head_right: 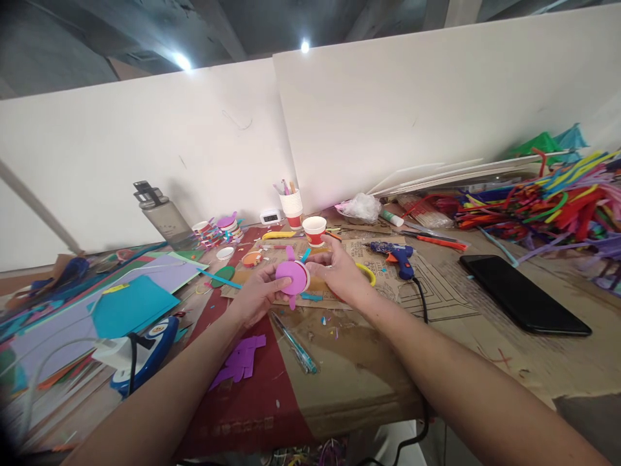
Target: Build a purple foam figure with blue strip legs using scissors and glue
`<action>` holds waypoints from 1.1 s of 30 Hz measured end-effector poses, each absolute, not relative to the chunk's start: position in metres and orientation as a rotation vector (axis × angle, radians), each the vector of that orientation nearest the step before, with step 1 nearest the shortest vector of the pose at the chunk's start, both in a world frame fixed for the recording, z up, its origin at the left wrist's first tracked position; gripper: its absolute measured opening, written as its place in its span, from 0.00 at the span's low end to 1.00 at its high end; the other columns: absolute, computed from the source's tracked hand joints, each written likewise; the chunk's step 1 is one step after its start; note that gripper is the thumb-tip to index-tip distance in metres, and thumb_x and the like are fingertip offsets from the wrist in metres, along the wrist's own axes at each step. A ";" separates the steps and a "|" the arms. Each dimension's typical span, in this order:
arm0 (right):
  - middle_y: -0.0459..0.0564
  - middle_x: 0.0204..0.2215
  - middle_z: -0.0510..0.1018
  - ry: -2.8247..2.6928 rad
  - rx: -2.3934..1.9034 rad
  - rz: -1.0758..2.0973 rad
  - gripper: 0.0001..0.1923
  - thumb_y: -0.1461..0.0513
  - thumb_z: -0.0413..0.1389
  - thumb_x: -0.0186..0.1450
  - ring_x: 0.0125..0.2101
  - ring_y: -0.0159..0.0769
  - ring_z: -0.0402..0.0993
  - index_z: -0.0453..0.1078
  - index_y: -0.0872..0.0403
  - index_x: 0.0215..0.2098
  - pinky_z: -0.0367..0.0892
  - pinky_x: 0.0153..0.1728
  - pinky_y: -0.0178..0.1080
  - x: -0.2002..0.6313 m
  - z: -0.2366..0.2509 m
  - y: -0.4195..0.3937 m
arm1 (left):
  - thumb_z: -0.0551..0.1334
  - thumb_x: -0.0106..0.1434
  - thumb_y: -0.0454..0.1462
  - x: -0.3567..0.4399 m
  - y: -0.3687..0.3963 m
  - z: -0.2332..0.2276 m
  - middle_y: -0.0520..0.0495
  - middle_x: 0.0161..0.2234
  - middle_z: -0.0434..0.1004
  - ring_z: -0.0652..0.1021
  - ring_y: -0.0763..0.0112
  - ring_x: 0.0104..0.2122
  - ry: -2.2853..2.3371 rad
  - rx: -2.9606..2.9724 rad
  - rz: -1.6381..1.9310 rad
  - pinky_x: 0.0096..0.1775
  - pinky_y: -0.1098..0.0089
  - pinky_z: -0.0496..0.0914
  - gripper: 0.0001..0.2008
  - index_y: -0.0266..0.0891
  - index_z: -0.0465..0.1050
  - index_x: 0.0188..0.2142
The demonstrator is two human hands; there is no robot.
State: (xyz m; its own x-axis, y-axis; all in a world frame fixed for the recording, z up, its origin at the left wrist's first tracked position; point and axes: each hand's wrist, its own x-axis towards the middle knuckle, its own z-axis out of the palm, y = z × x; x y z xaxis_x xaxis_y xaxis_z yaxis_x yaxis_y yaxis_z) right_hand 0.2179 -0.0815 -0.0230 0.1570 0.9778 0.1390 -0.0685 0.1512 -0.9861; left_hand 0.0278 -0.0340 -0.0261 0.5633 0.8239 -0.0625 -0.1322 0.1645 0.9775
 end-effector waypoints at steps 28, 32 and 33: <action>0.44 0.23 0.76 -0.710 -0.922 1.174 0.18 0.55 0.74 0.42 0.22 0.25 0.68 0.73 0.55 0.24 0.69 0.25 0.32 0.243 -0.023 -0.067 | 0.75 0.43 0.29 0.017 -0.011 -0.024 0.49 0.24 0.75 0.72 0.79 0.20 0.834 1.024 0.985 0.22 0.78 0.69 0.13 0.32 0.74 0.28; 0.44 0.22 0.74 -0.694 -0.940 1.173 0.18 0.55 0.73 0.44 0.21 0.26 0.66 0.73 0.55 0.25 0.68 0.23 0.32 0.243 -0.021 -0.067 | 0.74 0.45 0.29 0.016 -0.009 -0.025 0.51 0.22 0.73 0.72 0.79 0.19 0.849 0.993 0.993 0.22 0.78 0.69 0.13 0.32 0.73 0.29; 0.43 0.20 0.72 -0.706 -0.930 1.174 0.19 0.54 0.72 0.44 0.20 0.25 0.65 0.72 0.55 0.25 0.66 0.22 0.32 0.242 -0.021 -0.068 | 0.74 0.45 0.29 0.016 -0.009 -0.025 0.50 0.22 0.74 0.72 0.79 0.19 0.853 0.985 0.989 0.22 0.78 0.69 0.13 0.32 0.73 0.30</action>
